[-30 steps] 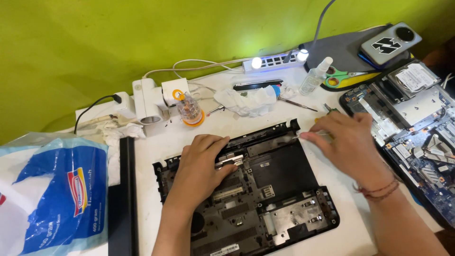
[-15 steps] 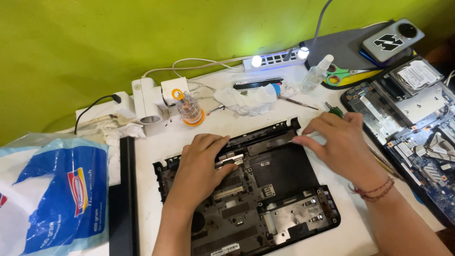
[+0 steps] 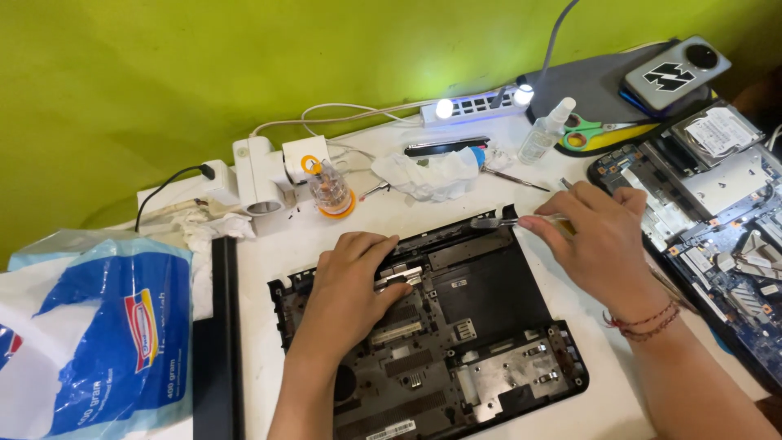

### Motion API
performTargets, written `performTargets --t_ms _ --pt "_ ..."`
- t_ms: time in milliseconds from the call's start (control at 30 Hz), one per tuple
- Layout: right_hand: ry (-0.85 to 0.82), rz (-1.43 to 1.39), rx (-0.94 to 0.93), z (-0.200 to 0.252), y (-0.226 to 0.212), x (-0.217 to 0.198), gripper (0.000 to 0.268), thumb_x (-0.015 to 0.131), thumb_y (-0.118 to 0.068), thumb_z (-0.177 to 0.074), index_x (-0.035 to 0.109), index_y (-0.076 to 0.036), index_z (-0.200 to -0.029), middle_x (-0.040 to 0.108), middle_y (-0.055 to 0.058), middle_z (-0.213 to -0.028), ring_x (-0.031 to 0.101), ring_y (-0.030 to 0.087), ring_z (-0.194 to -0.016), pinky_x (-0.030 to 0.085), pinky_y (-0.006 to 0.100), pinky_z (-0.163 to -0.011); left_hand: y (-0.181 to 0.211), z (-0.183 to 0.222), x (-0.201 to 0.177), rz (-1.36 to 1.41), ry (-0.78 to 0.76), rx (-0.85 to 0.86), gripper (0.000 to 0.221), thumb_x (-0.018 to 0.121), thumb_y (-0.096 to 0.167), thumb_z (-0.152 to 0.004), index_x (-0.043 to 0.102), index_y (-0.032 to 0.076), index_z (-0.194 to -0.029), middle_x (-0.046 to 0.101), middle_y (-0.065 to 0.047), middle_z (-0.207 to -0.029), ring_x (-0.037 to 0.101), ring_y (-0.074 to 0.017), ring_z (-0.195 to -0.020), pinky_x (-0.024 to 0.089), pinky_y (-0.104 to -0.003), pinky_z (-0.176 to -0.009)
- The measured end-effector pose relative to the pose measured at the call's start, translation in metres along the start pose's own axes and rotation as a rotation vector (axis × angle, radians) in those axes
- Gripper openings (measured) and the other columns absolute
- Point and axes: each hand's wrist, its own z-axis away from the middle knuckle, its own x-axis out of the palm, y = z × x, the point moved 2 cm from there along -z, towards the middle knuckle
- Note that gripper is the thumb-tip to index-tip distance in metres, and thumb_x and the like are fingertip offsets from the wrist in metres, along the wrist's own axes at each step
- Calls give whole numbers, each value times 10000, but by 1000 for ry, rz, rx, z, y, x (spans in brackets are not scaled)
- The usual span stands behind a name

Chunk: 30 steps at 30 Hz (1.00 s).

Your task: Cleaning and inspecting the internal components of a laptop using a small tool and a tissue

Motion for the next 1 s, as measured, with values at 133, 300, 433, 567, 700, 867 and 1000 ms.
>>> performTargets --t_ms 133,300,433,567,700,867,1000 --pt "-21 -21 77 -8 -28 6 242 703 -458 -869 607 -238 -836 526 -31 -715 559 163 -661 336 322 -775 15 -2 -21 -13 -129 -53 544 743 227 -766 577 88 -1265 610 -36 -1136 475 -224 -1194 391 -380 -893" --pt "24 -72 23 -16 -45 7 249 730 -434 -836 601 -225 -797 514 -51 -692 540 146 -610 327 309 -725 16 -4 -22 -23 -132 -57 539 736 236 -779 570 96 -1273 608 -32 -1138 476 -209 -1197 387 -371 -894" --pt "-19 -54 102 -9 -14 -4 236 705 -451 -861 622 -233 -829 548 -20 -724 586 196 -671 362 340 -780 14 -3 -20 -11 -126 -51 572 754 235 -754 567 92 -1275 609 -31 -1142 472 -215 -1203 389 -376 -899" --pt "-29 -17 157 -6 -7 -9 249 719 -436 -885 637 -207 -833 556 -13 -726 578 193 -665 346 338 -799 13 -2 -18 -13 -113 -46 571 763 238 -748 574 92 -1267 613 -34 -1138 475 -215 -1204 390 -374 -892" --pt "-9 -81 56 -16 -35 2 247 726 -446 -817 617 -225 -801 557 -15 -708 585 190 -649 352 351 -753 11 -3 -16 -28 -106 -32 571 759 252 -752 573 92 -1267 611 -32 -1138 474 -213 -1205 392 -372 -888" --pt "8 -142 30 -15 -57 15 274 666 -501 -836 592 -240 -797 525 -38 -705 570 161 -644 334 346 -770 8 -4 -18 -18 -81 -15 614 772 245 -732 559 96 -1288 612 -47 -1151 473 -240 -1216 408 -387 -898" --pt "-42 -32 36 -7 -29 7 250 672 -476 -857 604 -236 -841 555 -21 -742 577 176 -683 337 353 -794 15 1 -31 199 -3 -1 687 803 218 -703 535 5 -1299 622 -158 -1177 493 -337 -1225 423 -426 -955"
